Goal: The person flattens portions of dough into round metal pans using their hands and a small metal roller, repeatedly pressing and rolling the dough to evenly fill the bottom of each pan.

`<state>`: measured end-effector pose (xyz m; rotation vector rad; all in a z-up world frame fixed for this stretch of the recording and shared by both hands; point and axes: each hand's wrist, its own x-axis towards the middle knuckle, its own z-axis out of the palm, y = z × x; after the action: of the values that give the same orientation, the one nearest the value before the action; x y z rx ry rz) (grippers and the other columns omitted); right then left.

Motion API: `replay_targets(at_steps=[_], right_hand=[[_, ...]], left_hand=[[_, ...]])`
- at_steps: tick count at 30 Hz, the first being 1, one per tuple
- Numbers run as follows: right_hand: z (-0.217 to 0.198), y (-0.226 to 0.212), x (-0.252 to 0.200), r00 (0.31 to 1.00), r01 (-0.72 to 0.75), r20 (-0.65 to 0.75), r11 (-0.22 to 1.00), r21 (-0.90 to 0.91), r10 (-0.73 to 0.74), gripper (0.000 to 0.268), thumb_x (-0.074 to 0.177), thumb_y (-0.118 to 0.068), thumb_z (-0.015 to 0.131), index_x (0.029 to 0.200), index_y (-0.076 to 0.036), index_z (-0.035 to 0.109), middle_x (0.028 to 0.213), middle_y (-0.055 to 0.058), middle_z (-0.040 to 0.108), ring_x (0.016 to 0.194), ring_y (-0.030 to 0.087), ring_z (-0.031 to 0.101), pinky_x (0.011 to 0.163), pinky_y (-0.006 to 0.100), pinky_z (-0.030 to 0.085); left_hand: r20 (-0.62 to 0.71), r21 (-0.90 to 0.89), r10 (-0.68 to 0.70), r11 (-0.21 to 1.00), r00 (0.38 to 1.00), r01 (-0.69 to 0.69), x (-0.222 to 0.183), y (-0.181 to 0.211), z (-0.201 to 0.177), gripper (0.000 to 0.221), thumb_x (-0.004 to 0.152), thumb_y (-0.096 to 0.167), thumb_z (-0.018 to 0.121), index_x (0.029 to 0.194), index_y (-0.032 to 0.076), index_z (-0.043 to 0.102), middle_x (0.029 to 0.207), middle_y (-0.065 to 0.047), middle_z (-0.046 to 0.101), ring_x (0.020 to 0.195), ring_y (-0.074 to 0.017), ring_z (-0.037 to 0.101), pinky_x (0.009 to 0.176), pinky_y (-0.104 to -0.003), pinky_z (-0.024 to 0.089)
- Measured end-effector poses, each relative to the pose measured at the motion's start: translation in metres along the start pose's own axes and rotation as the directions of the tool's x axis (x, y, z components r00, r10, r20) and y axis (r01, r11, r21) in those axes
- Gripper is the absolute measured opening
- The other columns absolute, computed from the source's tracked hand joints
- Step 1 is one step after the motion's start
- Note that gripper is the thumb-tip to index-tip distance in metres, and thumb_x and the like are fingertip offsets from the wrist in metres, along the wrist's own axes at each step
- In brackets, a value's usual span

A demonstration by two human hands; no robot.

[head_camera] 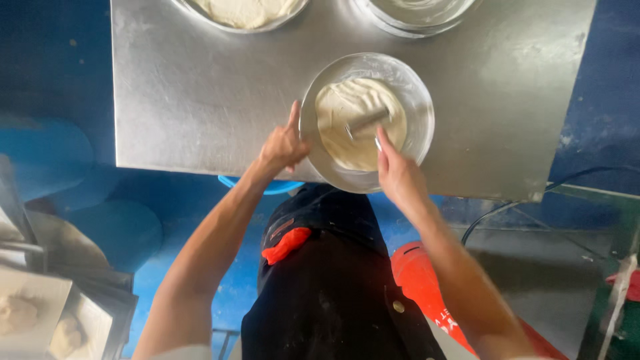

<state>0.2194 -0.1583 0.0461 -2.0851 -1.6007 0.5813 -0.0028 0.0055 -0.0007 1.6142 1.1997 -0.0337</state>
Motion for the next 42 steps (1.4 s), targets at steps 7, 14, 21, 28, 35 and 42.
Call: replay_targets(at_steps=[7, 14, 21, 28, 35, 42], right_hand=[[0.060, -0.010, 0.091, 0.972, -0.222, 0.049, 0.969, -0.112, 0.229, 0.047, 0.107, -0.021, 0.052, 0.154, -0.022, 0.047, 0.071, 0.021, 0.067, 0.061, 0.037, 0.066, 0.057, 0.050, 0.049], [-0.004, 0.002, 0.004, 0.995, 0.084, -0.061, 0.994, 0.067, -0.080, 0.043, 0.110, -0.015, 0.054, 0.153, -0.012, 0.052, 0.118, 0.032, 0.069, 0.101, 0.044, 0.070, 0.077, 0.047, 0.057], [0.054, -0.001, 0.093, 0.931, -0.358, 0.080, 0.934, 0.008, 0.356, 0.050, 0.105, -0.020, 0.051, 0.154, -0.020, 0.047, 0.078, 0.030, 0.068, 0.072, 0.047, 0.070, 0.066, 0.054, 0.050], [0.010, 0.026, 0.021, 0.991, 0.044, -0.129, 0.997, 0.061, -0.036, 0.047, 0.109, -0.016, 0.053, 0.156, -0.014, 0.049, 0.118, 0.029, 0.069, 0.104, 0.042, 0.071, 0.081, 0.044, 0.058], [0.046, 0.018, 0.110, 0.916, -0.401, 0.045, 0.915, 0.044, 0.399, 0.048, 0.108, -0.019, 0.052, 0.155, -0.022, 0.046, 0.076, 0.027, 0.065, 0.070, 0.038, 0.069, 0.067, 0.049, 0.049], [0.007, 0.031, -0.001, 0.989, -0.131, -0.058, 0.985, 0.111, 0.138, 0.047, 0.106, -0.014, 0.055, 0.152, -0.017, 0.050, 0.116, 0.027, 0.071, 0.100, 0.037, 0.074, 0.078, 0.040, 0.058]], left_hand=[[-0.262, 0.250, 0.351, 0.924, 0.899, -0.288, 0.065, -0.046, 0.023, 0.065, 0.102, 0.020, 0.051, 0.162, 0.009, 0.029, 0.076, -0.021, 0.072, 0.063, -0.0374, 0.069, 0.068, -0.050, 0.059], [0.066, -0.039, -0.174, 0.984, 0.983, 0.176, -0.002, -0.005, 0.001, 0.104, 0.085, 0.023, 0.064, 0.164, 0.008, -0.002, 0.078, -0.024, 0.070, 0.052, -0.0365, 0.071, 0.061, -0.046, 0.062], [-0.139, 0.112, 0.232, 0.970, 0.963, -0.217, 0.058, -0.044, 0.007, 0.068, 0.100, 0.017, 0.048, 0.164, 0.011, 0.027, 0.075, -0.020, 0.074, 0.059, -0.0268, 0.072, 0.072, -0.041, 0.062], [0.081, -0.243, -0.053, 0.967, 0.995, 0.071, -0.001, -0.003, -0.004, 0.096, 0.084, 0.006, 0.052, 0.162, 0.020, -0.003, 0.068, -0.017, 0.071, 0.050, -0.0284, 0.071, 0.049, -0.040, 0.062], [-0.033, -0.225, -0.063, 0.973, 0.997, 0.054, 0.000, -0.012, 0.015, 0.083, 0.093, 0.011, 0.048, 0.166, 0.017, 0.010, 0.068, -0.020, 0.072, 0.049, -0.0286, 0.069, 0.053, -0.039, 0.060], [-0.140, -0.221, -0.066, 0.975, 0.988, 0.034, -0.020, -0.008, 0.037, 0.082, 0.091, 0.014, 0.053, 0.161, 0.010, 0.008, 0.071, -0.024, 0.070, 0.047, -0.0278, 0.070, 0.049, -0.040, 0.061]])
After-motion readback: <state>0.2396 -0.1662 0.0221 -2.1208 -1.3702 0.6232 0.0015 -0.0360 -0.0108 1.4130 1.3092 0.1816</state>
